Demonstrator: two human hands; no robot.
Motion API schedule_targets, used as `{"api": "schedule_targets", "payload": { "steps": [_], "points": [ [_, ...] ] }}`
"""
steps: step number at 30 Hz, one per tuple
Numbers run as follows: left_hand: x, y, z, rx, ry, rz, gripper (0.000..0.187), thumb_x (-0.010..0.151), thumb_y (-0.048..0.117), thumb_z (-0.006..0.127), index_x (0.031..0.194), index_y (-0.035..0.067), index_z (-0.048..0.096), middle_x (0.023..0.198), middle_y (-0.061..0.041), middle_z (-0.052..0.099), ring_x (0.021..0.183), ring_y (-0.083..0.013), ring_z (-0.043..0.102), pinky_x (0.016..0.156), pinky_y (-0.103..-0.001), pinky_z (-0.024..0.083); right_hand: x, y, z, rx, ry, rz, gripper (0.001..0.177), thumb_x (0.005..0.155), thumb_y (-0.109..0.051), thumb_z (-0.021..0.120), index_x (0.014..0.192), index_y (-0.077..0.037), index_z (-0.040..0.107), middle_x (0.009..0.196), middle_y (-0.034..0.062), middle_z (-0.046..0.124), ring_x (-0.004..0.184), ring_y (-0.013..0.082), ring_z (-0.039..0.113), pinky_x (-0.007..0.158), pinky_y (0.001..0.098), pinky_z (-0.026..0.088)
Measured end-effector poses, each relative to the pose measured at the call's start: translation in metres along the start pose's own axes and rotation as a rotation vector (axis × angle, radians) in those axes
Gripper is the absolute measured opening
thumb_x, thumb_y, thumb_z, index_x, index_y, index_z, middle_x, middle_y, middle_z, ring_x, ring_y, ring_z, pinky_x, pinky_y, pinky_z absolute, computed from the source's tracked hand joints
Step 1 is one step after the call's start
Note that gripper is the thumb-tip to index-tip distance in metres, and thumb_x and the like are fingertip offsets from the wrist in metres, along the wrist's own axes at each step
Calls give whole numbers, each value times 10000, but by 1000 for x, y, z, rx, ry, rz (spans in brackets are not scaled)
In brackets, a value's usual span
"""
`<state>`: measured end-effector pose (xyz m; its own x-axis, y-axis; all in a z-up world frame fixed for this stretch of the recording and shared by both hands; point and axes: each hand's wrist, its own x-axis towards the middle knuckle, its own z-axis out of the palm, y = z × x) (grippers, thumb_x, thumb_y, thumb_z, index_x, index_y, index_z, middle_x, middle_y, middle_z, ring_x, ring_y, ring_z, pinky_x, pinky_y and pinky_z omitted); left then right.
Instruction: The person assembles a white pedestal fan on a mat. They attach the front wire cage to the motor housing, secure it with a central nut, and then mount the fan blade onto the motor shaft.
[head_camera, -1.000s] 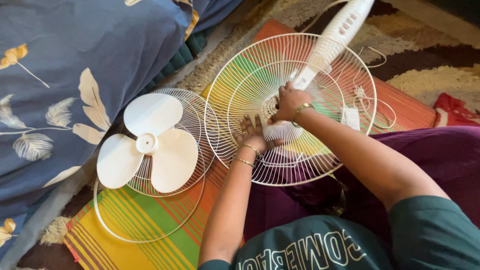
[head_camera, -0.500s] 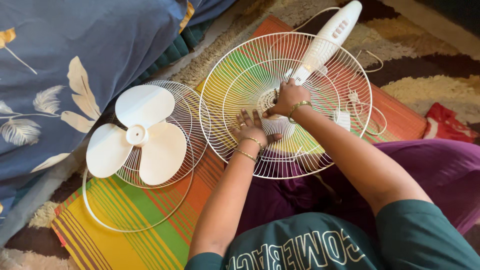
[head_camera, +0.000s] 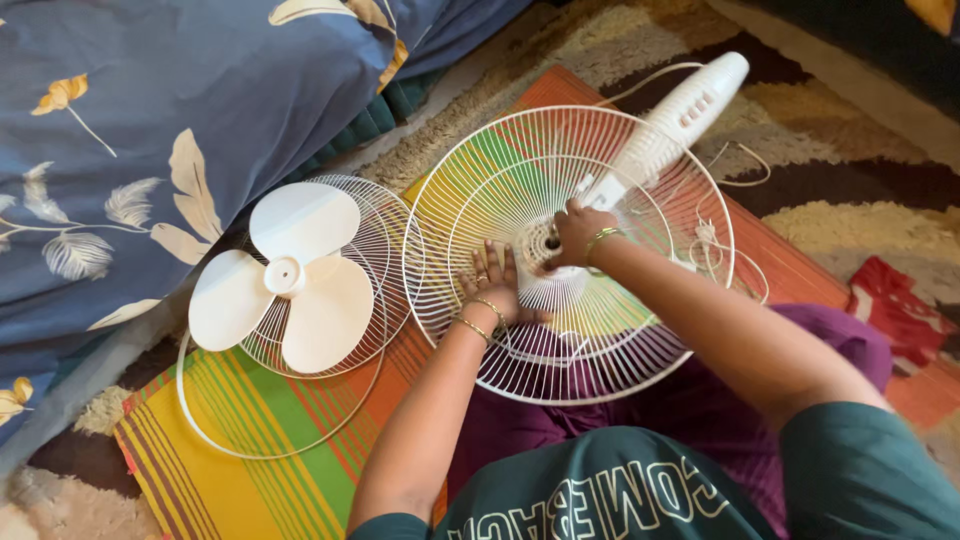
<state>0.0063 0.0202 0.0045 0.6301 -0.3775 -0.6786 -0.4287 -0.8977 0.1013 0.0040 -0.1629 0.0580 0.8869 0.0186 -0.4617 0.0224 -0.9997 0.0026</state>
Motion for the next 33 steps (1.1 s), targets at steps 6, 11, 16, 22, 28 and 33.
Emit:
{"api": "schedule_targets", "payload": {
  "steps": [6,11,16,22,28,33],
  "points": [
    [-2,26,-12,136,-46,-56,1706,473,886,760,1543,127,-329,1565,-299,-412,1416,-531,-373,1174,-645,-122,4,30,-20,-215,96,-545,1067,608,-823,715,1441,-202,473,1369,59,518,1282,256,515,1026,455,461],
    [-1,36,-15,161,-58,-91,1757,419,884,785,1554,119,-316,1567,-305,-388,1416,-554,-348,1182,-644,-104,22,45,-19,-440,128,-782,1088,685,-921,577,1406,-114,467,1153,83,629,1073,258,627,902,435,507],
    [-4,37,-19,215,-143,-111,1784,396,905,772,1549,105,-328,1558,-336,-390,1407,-571,-343,1178,-656,-89,24,47,-13,-372,174,-857,1092,687,-922,558,1394,-93,480,953,70,661,869,260,688,800,396,546],
    [-4,40,-23,227,-146,-119,1747,425,917,747,1542,108,-325,1553,-340,-388,1400,-584,-339,1165,-682,-76,22,57,-6,-291,333,-951,1149,604,-908,606,1354,-47,492,917,90,656,800,254,677,722,413,559],
    [-8,39,-25,158,-124,-94,1728,427,972,689,1550,82,-278,1564,-347,-366,1410,-563,-364,1168,-688,-101,30,58,17,-306,467,-897,1118,687,-940,498,1337,-31,506,856,76,634,680,214,641,664,396,573],
    [-8,43,-16,17,-38,-80,1782,384,909,768,1558,76,-282,1548,-374,-366,1378,-589,-367,1132,-710,-122,31,59,25,-404,451,-836,1099,729,-969,380,1284,-31,520,711,52,592,504,160,564,476,333,527]
  ]
}}
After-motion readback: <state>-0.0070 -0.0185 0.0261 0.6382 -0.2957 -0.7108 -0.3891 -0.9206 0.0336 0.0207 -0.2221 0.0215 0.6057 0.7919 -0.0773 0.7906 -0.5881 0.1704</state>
